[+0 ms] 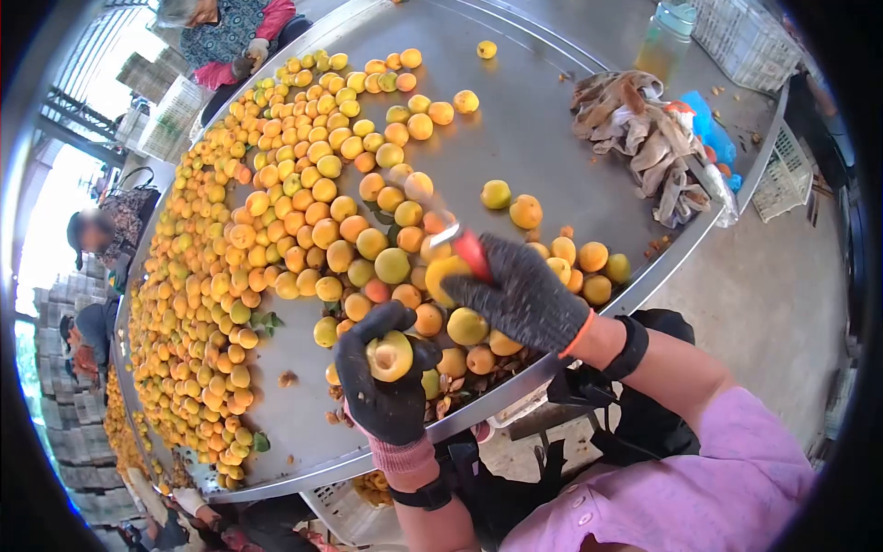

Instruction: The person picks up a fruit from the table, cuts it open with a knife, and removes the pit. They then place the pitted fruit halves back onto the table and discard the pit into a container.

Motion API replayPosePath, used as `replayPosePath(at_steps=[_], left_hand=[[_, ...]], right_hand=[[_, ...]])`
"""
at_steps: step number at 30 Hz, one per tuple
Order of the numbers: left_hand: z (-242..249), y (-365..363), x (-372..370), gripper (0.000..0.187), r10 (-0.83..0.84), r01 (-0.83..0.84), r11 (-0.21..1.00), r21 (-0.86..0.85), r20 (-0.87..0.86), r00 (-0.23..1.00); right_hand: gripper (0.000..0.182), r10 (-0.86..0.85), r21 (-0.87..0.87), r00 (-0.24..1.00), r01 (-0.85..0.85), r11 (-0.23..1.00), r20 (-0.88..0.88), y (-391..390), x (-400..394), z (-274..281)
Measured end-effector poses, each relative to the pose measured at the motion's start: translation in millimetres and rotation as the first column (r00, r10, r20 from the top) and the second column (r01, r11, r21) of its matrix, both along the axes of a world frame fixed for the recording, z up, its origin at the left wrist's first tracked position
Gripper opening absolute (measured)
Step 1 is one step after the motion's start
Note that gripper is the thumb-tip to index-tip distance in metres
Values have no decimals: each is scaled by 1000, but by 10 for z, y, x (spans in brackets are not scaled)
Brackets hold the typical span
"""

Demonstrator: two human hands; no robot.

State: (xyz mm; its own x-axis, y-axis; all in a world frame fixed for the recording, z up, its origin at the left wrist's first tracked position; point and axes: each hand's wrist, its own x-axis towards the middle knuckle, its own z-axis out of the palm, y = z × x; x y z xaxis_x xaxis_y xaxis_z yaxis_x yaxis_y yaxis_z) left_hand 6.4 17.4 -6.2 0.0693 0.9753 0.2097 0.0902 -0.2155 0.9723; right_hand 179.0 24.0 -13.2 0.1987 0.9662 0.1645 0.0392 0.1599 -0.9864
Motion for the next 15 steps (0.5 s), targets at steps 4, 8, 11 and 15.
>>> replayPosePath(at_steps=[4,8,11,15], left_hand=[[14,46,39,55,73,64,967,246,-509,858],[-55,44,87,44,123,33,948,316,-460,879],[-104,66,118,34,156,19,921,389,-413,897],[-97,95,264,29,173,13,886,464,-357,918]], right_hand=[[24,53,-54,876,-31,998,480,-77,-42,-144],[24,-5,37,999,7,999,-52,-69,55,-1],[23,19,104,1000,-17,994,-15,-181,144,206],[25,-152,364,979,94,927,134,-307,233,338]])
